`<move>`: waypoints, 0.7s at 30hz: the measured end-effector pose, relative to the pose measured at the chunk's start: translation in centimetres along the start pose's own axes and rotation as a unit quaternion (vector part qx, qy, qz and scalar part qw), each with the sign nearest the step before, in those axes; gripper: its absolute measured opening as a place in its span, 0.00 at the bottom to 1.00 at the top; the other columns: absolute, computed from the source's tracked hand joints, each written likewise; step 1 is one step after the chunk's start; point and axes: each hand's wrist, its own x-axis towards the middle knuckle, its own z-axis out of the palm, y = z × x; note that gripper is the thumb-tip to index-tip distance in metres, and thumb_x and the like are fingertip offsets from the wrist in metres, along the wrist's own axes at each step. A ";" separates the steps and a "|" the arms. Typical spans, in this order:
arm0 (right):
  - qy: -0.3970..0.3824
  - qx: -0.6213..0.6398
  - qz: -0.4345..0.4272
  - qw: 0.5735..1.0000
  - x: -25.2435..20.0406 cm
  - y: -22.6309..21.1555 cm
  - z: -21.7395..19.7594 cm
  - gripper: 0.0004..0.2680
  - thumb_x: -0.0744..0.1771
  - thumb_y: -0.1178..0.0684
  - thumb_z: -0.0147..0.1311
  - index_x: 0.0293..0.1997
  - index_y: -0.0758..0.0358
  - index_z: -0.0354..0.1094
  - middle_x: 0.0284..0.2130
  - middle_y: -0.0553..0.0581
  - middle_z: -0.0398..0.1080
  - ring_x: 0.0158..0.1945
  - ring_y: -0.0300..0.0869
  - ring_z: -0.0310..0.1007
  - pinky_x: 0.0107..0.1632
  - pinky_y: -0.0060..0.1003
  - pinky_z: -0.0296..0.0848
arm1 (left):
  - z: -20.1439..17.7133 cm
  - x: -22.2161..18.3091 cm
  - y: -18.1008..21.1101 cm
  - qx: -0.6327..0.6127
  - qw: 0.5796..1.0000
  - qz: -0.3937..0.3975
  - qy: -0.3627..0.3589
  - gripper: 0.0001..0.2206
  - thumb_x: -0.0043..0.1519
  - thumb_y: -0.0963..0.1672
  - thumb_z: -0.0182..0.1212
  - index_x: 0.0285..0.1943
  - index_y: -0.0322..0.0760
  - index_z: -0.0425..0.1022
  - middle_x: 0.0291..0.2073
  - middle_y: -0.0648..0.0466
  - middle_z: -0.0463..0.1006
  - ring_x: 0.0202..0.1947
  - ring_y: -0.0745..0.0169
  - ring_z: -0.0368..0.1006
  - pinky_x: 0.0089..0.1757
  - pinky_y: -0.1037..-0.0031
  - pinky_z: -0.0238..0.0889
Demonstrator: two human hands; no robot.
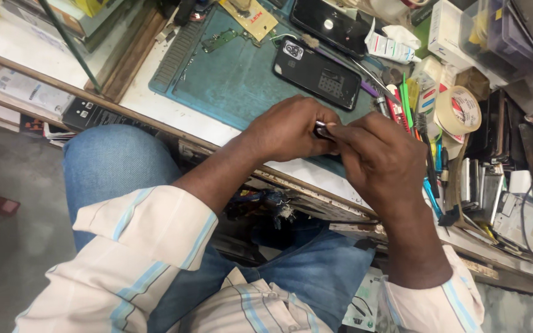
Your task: The person uses a screwdriver to remove screws from the back of a disassembled smartphone, then uses tweezers to adjust internal components near the camera module. The person also uses a plastic pry tool to separate the screen from the frame and repositions internal parts.
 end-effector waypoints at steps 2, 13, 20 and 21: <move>-0.008 -0.012 -0.007 1.000 0.6 -0.1 0.2 0.06 0.64 0.60 0.67 0.43 0.56 0.79 0.30 0.51 0.71 0.33 0.45 0.75 0.35 0.40 0.71 | 0.1 0.2 0.0 0.010 1.000 -0.007 -0.005 0.09 0.51 0.45 0.75 0.37 0.43 0.82 0.30 0.54 0.84 0.36 0.56 0.83 0.40 0.64 0.72; 0.003 0.039 0.008 0.999 0.0 0.1 -0.3 0.06 0.68 0.62 0.66 0.48 0.59 0.78 0.40 0.53 0.74 0.41 0.44 0.77 0.42 0.38 0.75 | -0.5 -0.2 0.1 0.041 0.999 -0.012 -0.005 0.10 0.50 0.45 0.75 0.38 0.42 0.81 0.30 0.53 0.83 0.36 0.55 0.82 0.39 0.61 0.72; 0.163 0.163 0.101 0.968 -1.9 2.4 -1.4 0.06 0.70 0.67 0.65 0.49 0.69 0.74 0.44 0.61 0.74 0.45 0.41 0.77 0.45 0.30 0.79 | -1.8 2.2 3.6 0.078 0.988 0.117 0.071 0.12 0.52 0.47 0.76 0.39 0.42 0.81 0.31 0.52 0.83 0.36 0.50 0.81 0.38 0.57 0.71; 0.200 0.218 0.133 0.946 -2.2 2.5 -1.0 0.05 0.71 0.67 0.65 0.49 0.70 0.73 0.45 0.60 0.73 0.46 0.39 0.76 0.46 0.28 0.78 | -1.9 2.7 4.3 0.082 0.977 0.168 0.099 0.13 0.52 0.47 0.77 0.41 0.42 0.81 0.32 0.51 0.83 0.36 0.47 0.81 0.38 0.56 0.70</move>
